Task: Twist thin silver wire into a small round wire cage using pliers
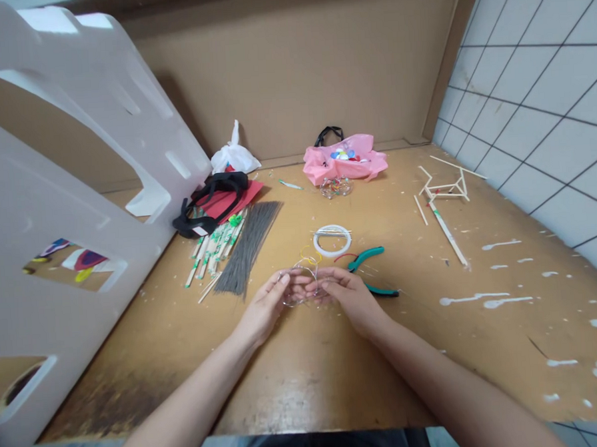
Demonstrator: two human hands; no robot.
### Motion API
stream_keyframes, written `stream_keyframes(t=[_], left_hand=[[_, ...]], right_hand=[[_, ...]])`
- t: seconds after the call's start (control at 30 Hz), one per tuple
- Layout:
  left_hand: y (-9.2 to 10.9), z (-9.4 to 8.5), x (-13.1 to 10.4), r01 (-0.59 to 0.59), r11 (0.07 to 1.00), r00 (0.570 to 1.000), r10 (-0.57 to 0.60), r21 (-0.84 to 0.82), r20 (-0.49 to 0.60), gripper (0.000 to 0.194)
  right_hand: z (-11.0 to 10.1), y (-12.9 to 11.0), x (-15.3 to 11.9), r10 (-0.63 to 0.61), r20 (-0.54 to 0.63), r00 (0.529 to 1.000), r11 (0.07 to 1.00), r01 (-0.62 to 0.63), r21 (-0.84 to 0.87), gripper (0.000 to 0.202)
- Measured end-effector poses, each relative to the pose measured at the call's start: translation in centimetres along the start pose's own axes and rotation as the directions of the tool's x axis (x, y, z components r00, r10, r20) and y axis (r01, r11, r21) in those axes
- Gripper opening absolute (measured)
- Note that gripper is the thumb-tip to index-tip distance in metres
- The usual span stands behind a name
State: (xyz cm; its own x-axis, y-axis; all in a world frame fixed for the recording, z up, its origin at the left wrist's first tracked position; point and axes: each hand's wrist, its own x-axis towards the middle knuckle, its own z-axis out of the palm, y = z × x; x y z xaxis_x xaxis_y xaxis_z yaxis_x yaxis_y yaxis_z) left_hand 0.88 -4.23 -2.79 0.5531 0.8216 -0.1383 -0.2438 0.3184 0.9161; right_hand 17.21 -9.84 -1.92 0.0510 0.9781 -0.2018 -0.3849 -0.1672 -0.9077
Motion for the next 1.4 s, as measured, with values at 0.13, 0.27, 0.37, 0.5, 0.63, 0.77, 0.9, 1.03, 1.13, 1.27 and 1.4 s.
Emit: stream_keyframes(t=[0.13, 0.27, 0.37, 0.5, 0.63, 0.77, 0.9, 1.03, 1.13, 1.27, 1.4], left_hand=[[0.0, 0.0, 0.0, -0.027, 1.000, 1.000, 0.027, 0.002, -0.008, 0.036], [0.3, 0.0, 0.0, -0.011, 1.000, 0.999, 0.011, 0.006, -0.032, 0.035], [0.4, -0.1, 0.0, 0.023, 0.998, 0.999, -0.025, -0.053, -0.040, 0.036], [0.4, -0.4, 0.2, 0.104, 0.977, 0.994, -0.105, -0.188, 0.006, 0.033], [0.3, -0.3, 0.2, 0.073, 0.982, 0.996, -0.081, -0.173, -0.038, 0.031], [0.4, 0.1, 0.0, 0.019, 0.987, 0.997, -0.030, -0.160, -0.067, 0.032], [0.7, 0.0, -0.1, 0.110, 0.954, 0.993, -0.120, -0.280, -0.018, 0.029], [0.9, -0.2, -0.3, 0.098, 0.955, 0.995, -0.099, -0.280, 0.012, 0.027], [1.2, 0.0, -0.6, 0.046, 0.970, 0.999, -0.040, -0.238, 0.028, 0.024], [1.6, 0.2, -0.7, 0.019, 0.982, 1.000, -0.021, -0.190, -0.005, 0.025], [1.5, 0.2, -0.6, -0.027, 0.989, 0.998, 0.018, -0.142, -0.059, 0.026]], right_hand=[[-0.1, 0.0, 0.1, 0.001, 0.019, 1.000, 1.000, -0.002, 0.027, 0.025], [-0.3, 0.1, 0.1, 0.019, 0.016, 1.000, 0.999, -0.020, 0.049, 0.025], [-0.4, 0.1, 0.2, 0.039, 0.044, 0.998, 0.995, -0.043, 0.091, 0.024], [-0.3, -0.1, 0.2, 0.053, 0.072, 0.996, 0.991, -0.061, 0.115, 0.026], [0.2, -0.1, 0.0, 0.040, 0.031, 0.999, 0.999, -0.039, -0.034, 0.034], [0.5, 0.1, 0.0, 0.034, 0.055, 0.998, 0.992, -0.027, -0.126, 0.039], [0.1, -0.2, 0.1, 0.071, 0.111, 0.991, 0.987, -0.054, -0.153, 0.033], [-0.4, -0.3, 0.4, 0.041, 0.082, 0.996, 0.979, -0.023, -0.202, 0.032], [-0.9, -0.3, 0.6, -0.013, 0.068, 0.998, 0.971, 0.029, -0.237, 0.029], [-1.2, -0.4, 0.7, -0.013, 0.086, 0.996, 0.956, 0.037, -0.290, 0.028], [-1.2, -0.4, 0.6, -0.014, 0.107, 0.994, 0.927, 0.053, -0.372, 0.032]])
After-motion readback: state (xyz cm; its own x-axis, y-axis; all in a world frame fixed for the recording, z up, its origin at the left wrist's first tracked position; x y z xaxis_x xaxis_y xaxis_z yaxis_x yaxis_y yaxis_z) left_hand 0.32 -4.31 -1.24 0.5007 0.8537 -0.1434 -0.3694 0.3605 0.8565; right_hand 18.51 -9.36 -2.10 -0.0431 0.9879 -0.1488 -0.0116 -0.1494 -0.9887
